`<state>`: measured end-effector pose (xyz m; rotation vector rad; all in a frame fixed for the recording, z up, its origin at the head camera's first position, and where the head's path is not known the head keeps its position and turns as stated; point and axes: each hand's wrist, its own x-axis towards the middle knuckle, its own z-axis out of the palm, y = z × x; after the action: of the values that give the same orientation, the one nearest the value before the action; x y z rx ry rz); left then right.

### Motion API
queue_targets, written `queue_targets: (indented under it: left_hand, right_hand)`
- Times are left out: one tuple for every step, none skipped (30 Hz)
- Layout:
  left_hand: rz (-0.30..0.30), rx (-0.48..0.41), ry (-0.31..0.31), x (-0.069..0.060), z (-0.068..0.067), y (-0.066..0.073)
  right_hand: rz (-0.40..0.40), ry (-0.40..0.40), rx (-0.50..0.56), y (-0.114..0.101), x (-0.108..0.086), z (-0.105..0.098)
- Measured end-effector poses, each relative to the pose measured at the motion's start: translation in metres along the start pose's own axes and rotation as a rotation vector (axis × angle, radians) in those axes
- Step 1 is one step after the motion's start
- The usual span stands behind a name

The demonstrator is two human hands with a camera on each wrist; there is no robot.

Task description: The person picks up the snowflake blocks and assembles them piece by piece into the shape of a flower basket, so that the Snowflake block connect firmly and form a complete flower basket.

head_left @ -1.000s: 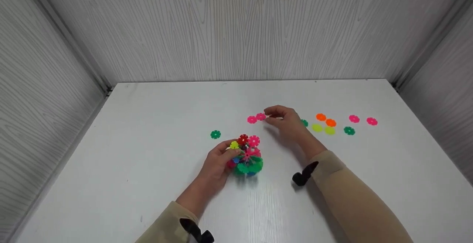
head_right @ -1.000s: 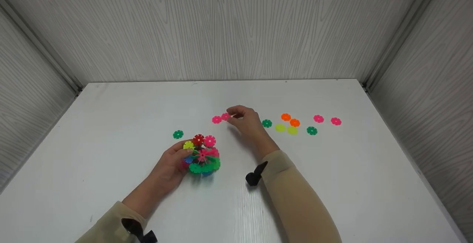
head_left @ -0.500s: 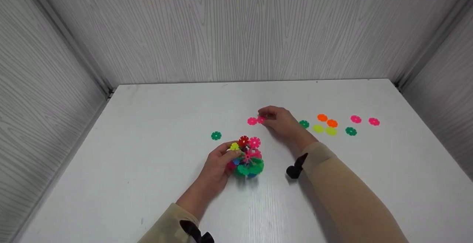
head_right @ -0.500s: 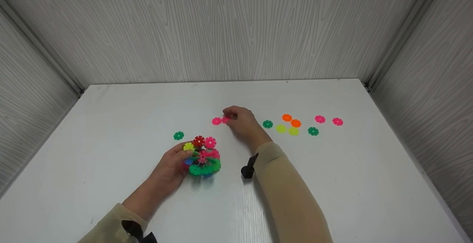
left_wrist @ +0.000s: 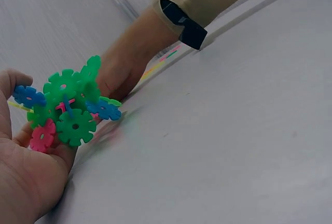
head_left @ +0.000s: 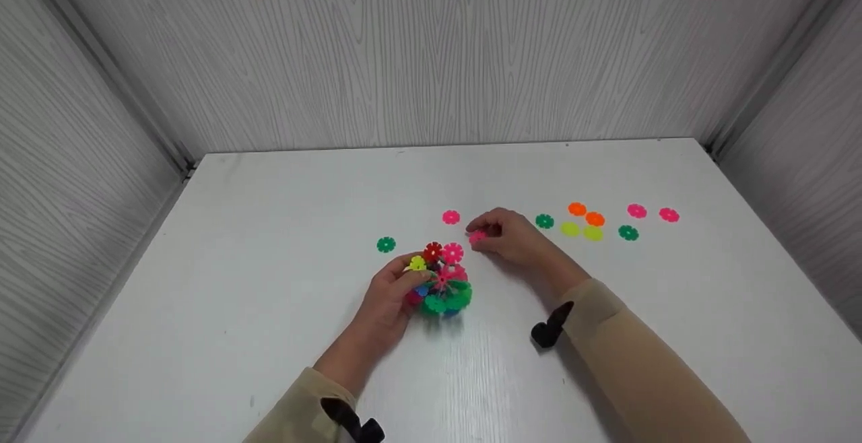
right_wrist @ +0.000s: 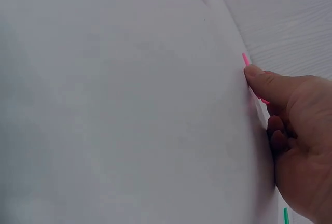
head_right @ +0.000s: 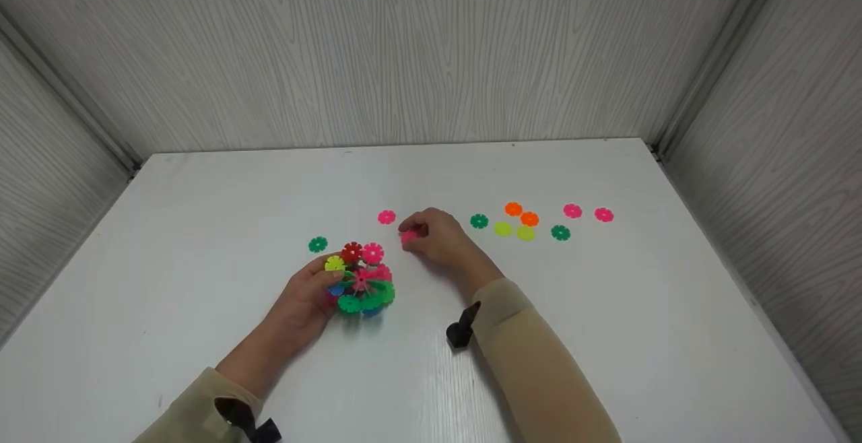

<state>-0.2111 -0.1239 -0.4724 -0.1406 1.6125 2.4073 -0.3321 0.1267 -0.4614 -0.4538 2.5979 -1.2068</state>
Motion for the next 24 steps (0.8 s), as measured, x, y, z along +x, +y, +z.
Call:
queue_targets:
  left_hand:
    - [0.000,0.001,0.000,0.000,0.000,0.000]
    - [-0.001,-0.002,0.000,0.000,0.000,0.001]
    - [-0.004,-0.007,0.001,0.001,-0.001,0.001]
    - [-0.006,-0.014,0.003,0.001,-0.001,0.001]
    - [-0.009,-0.019,0.008,0.001,-0.001,0.002]
    - [-0.009,-0.022,0.012,0.001,-0.001,0.002]
    - [-0.008,-0.022,0.016,0.001,-0.001,0.002]
    - [-0.007,-0.025,0.018,0.001,-0.001,0.002]
    - [-0.006,-0.027,0.021,0.001,-0.001,0.002]
    - [-0.005,-0.028,0.021,0.001,-0.001,0.002]
    - [-0.004,-0.028,0.022,0.001,-0.001,0.002]
    - [-0.002,-0.026,0.020,0.001,-0.001,0.002]
    - [0.000,-0.027,0.019,0.001,0.000,0.002]
    - [0.001,-0.030,0.020,0.001,-0.001,0.002]
    - [0.002,-0.034,0.024,0.001,-0.001,0.002]
    - [0.003,-0.036,0.028,0.001,0.000,0.003]
    - [0.005,-0.038,0.034,0.001,0.000,0.003]
    - [0.007,-0.038,0.043,0.001,0.000,0.003]
    - [0.008,-0.039,0.053,0.001,0.000,0.003]
    - [0.010,-0.040,0.062,0.001,0.000,0.003]
    - [0.011,-0.041,0.068,0.001,0.000,0.003]
    - [0.015,-0.041,0.072,0.001,0.001,0.003]
    - [0.019,-0.041,0.072,0.001,0.001,0.003]
    - [0.022,-0.043,0.072,0.001,0.002,0.003]
  right_hand:
    - [-0.001,0.000,0.005,0.000,-0.003,0.001]
    - [-0.002,0.000,0.009,0.000,-0.006,0.002]
    - [-0.008,-0.002,0.013,0.000,-0.008,0.003]
    - [-0.020,-0.001,0.019,0.000,-0.011,0.003]
    - [-0.027,0.002,0.031,0.000,-0.013,0.004]
    - [-0.031,0.006,0.048,0.000,-0.016,0.004]
    - [-0.031,0.015,0.069,0.001,-0.018,0.005]
    - [-0.034,0.024,0.097,0.001,-0.021,0.006]
    - [-0.029,0.030,0.141,0.002,-0.024,0.006]
    - [-0.023,0.034,0.184,0.002,-0.028,0.007]
    - [-0.016,0.038,0.224,0.001,-0.032,0.008]
    - [-0.018,0.039,0.260,0.001,-0.036,0.009]
    - [-0.034,0.037,0.292,0.000,-0.040,0.009]
    - [-0.061,0.026,0.325,-0.002,-0.043,0.010]
    - [-0.087,0.014,0.347,-0.004,-0.046,0.010]
    - [-0.123,0.003,0.354,-0.006,-0.049,0.011]
    - [-0.160,-0.005,0.361,-0.009,-0.051,0.011]
    - [-0.189,-0.012,0.371,-0.011,-0.052,0.012]
    - [-0.213,-0.018,0.381,-0.014,-0.053,0.013]
    - [-0.227,-0.022,0.388,-0.015,-0.054,0.015]
    - [-0.230,-0.020,0.394,-0.017,-0.055,0.016]
    - [-0.232,-0.019,0.400,-0.018,-0.055,0.018]
    - [-0.230,-0.016,0.408,-0.018,-0.056,0.019]
    - [-0.228,-0.011,0.414,-0.019,-0.056,0.020]
